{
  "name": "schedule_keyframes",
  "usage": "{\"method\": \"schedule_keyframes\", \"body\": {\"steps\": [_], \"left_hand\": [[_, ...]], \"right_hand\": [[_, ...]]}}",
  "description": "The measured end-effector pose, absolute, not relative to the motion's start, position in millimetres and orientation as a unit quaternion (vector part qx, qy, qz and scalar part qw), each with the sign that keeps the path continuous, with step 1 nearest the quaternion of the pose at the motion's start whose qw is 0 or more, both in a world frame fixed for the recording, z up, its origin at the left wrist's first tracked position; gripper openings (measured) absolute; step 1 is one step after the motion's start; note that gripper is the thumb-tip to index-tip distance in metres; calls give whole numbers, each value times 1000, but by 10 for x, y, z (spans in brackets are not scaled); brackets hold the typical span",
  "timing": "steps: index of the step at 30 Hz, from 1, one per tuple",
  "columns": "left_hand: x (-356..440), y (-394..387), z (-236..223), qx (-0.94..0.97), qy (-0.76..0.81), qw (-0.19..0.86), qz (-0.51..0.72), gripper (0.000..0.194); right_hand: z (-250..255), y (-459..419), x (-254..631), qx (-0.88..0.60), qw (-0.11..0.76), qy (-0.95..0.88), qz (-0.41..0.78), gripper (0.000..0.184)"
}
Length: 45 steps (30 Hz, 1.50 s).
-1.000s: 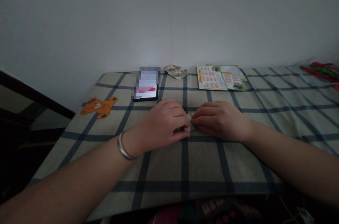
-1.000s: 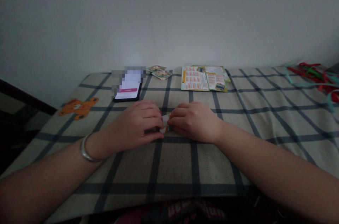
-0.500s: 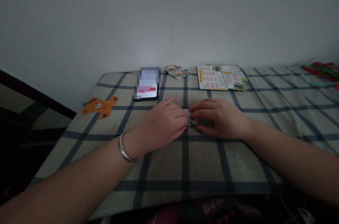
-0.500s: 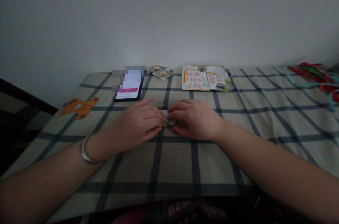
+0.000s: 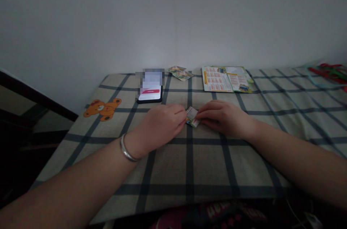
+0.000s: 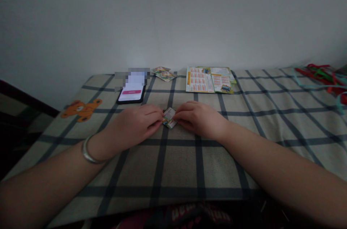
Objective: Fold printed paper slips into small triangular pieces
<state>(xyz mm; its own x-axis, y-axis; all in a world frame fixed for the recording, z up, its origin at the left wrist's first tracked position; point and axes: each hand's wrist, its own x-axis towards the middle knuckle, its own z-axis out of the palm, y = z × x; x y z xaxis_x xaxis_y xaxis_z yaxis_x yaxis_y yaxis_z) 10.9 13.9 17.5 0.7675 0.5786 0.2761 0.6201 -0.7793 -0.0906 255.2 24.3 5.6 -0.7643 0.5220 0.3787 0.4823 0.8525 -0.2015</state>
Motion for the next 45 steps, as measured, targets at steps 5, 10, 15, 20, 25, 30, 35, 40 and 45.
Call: {"method": "schedule_keyframes", "body": {"steps": [5, 10, 15, 20, 25, 30, 35, 40, 45], "left_hand": [[126, 160, 213, -939, -308, 93, -122, 16], [117, 195, 200, -939, -312, 83, -118, 18], [107, 205, 193, -935, -321, 83, -123, 21], [113, 221, 177, -933, -323, 73, -138, 19], [117, 241, 144, -930, -328, 32, -166, 17], [135, 207, 165, -931, -324, -25, -169, 12], [137, 177, 208, -942, -297, -19, -154, 11], [144, 177, 196, -942, -301, -17, -145, 12], [150, 192, 178, -935, -320, -39, -149, 9]], "right_hand": [[90, 205, 2517, -305, 207, -929, 15, 18], [135, 177, 2510, -338, 163, -926, -44, 21], [133, 184, 2523, -326, 157, -930, -65, 25], [127, 186, 2495, -357, 162, -919, -44, 23], [135, 170, 2447, -402, 171, -899, -10, 16], [192, 91, 2412, -411, 155, -899, -4, 11], [196, 45, 2405, -356, 138, -924, -17, 20], [155, 99, 2405, -356, 154, -921, 25, 19], [161, 156, 2417, -353, 161, -919, 78, 19]]}}
